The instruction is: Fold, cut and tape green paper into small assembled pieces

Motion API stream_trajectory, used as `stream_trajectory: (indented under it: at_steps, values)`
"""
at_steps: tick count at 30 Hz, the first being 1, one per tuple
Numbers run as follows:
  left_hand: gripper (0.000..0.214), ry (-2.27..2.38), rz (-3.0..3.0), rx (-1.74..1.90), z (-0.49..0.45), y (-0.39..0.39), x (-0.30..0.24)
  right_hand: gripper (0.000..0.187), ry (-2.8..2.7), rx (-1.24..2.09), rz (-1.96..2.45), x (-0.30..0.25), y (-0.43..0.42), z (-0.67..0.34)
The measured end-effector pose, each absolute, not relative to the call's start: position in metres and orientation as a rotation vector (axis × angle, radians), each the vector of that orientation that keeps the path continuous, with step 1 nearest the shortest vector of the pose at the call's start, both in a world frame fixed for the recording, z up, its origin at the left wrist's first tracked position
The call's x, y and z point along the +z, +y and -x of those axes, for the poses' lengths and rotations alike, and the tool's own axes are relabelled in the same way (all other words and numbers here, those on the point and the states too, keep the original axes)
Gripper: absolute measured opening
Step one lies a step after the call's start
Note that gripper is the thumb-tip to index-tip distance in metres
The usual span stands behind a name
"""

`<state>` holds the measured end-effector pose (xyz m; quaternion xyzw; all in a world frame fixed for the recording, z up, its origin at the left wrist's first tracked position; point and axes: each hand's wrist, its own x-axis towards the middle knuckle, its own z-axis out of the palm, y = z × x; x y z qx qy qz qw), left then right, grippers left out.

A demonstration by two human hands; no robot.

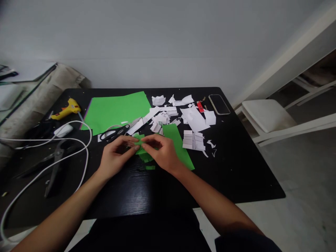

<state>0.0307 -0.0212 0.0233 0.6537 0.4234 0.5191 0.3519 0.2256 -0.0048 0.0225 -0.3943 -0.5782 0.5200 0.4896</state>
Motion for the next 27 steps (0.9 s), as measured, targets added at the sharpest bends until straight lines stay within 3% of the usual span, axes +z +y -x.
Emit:
stream_trajectory:
  at_steps: [4, 11, 18, 27]
  values:
    - [0.018, 1.121, -1.789, 1.372, -0.0277, -0.0200, 0.0250, 0.016, -1.417, 1.251, 0.954, 0.0226, -0.0044, -0.2270]
    - [0.013, 1.148, -1.962, 1.433, -0.0269, -0.0210, 0.0255, 0.007, -1.551, 0.988, 0.921, 0.0244, -0.0059, -0.2279]
    - [0.010, 1.246, -2.013, 1.412, -0.0273, -0.0224, 0.0249, 0.004, -1.588, 0.940, 0.942, 0.0265, -0.0058, -0.2275]
    - [0.006, 1.223, -2.049, 1.400, -0.0264, -0.0220, 0.0294, 0.026, -1.453, 1.173, 0.996, 0.0308, -0.0049, -0.2268]
